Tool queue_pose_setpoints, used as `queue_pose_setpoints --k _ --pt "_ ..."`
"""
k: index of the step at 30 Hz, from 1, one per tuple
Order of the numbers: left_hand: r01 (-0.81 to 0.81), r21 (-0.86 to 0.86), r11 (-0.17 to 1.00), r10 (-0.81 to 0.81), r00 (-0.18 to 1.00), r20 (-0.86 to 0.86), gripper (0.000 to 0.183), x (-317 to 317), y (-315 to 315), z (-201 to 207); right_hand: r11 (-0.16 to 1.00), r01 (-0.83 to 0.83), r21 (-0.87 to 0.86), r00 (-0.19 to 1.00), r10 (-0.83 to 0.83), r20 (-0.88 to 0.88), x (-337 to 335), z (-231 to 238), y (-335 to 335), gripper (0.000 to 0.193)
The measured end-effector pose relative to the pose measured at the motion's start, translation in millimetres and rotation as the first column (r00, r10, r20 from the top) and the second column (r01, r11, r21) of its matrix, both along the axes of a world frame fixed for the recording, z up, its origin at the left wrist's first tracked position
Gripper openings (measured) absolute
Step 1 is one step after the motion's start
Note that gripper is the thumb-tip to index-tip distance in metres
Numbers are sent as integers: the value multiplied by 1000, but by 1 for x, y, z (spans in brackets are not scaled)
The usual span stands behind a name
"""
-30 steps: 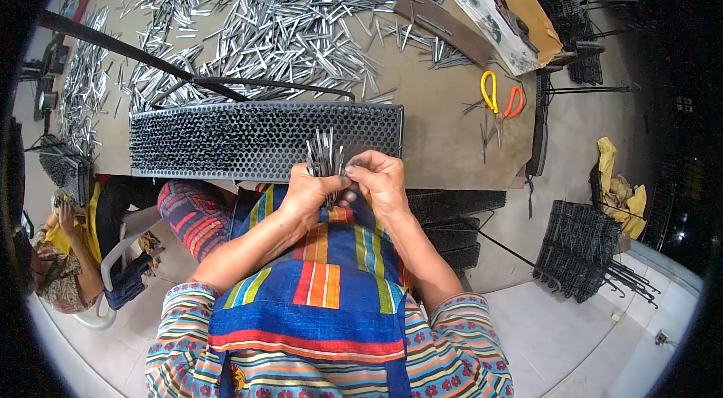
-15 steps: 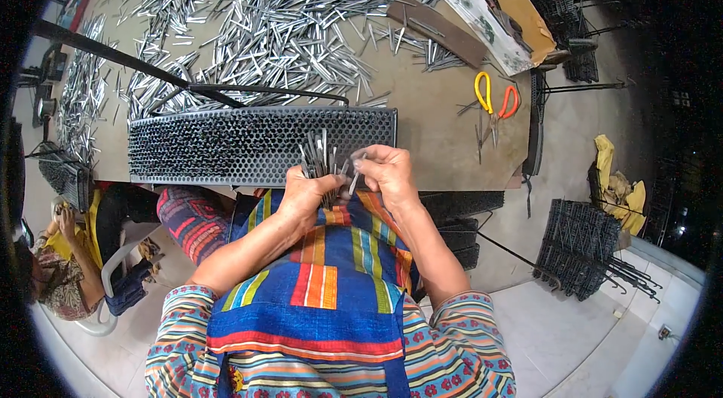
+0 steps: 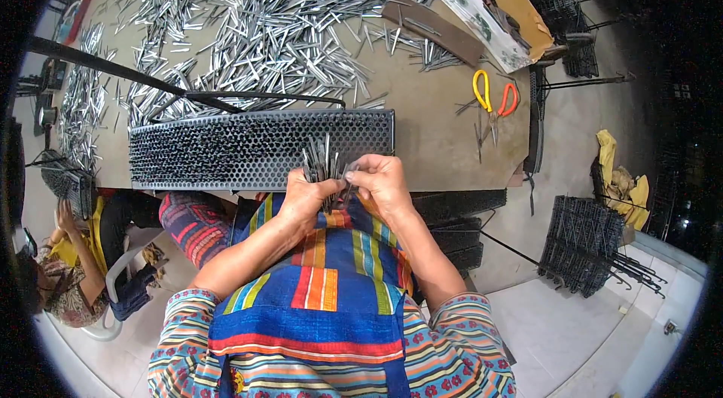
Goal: Inserting small metal pins into a perforated metal component on a workbench.
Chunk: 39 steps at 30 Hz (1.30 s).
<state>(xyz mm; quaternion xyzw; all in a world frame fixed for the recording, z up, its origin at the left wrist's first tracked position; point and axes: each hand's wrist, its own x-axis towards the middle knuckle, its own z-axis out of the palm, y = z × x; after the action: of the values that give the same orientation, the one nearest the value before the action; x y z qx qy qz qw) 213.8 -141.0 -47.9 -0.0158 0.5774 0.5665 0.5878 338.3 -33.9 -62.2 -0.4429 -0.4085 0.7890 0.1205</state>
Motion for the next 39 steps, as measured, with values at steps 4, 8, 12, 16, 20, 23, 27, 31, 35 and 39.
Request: queue_pose_setpoints --k 4,8,12,16,20,23,27,31,35,39 --pt "34 -29 999 -34 999 15 18 1 0 2 996 -80 32 997 80 10 0 -2 -1 4" --pt "-48 7 999 47 999 19 16 5 -1 3 996 83 44 993 -80 -82 5 -6 -7 5" --pt "-44 -59 997 45 999 16 7 3 -6 5 888 323 327 946 -296 -129 10 -8 7 5" --pt "30 -80 996 -18 989 147 5 5 -22 2 679 246 692 957 -281 -64 7 -5 44 5" --pt "38 -39 998 -31 983 182 4 9 -19 8 495 173 851 977 -195 -85 -1 -4 61 2" --pt "41 -73 997 -26 980 195 6 6 -23 3 354 149 923 983 -157 -98 -4 -12 63 4" --pt "9 -88 996 8 982 188 4 7 -17 5 325 137 936 981 -175 -83 -3 -11 65 6" --pt "-8 -26 1000 13 980 200 6 5 -19 -2 303 87 949 990 -136 -47 -2 -19 65 7" --pt "15 -28 1000 -10 984 177 7 4 -22 -3 227 42 973 992 -126 -13 -7 -13 62 9" --pt "-10 -31 999 16 980 199 5 4 -24 -2 182 -41 982 992 -112 62 -10 -15 62 9"
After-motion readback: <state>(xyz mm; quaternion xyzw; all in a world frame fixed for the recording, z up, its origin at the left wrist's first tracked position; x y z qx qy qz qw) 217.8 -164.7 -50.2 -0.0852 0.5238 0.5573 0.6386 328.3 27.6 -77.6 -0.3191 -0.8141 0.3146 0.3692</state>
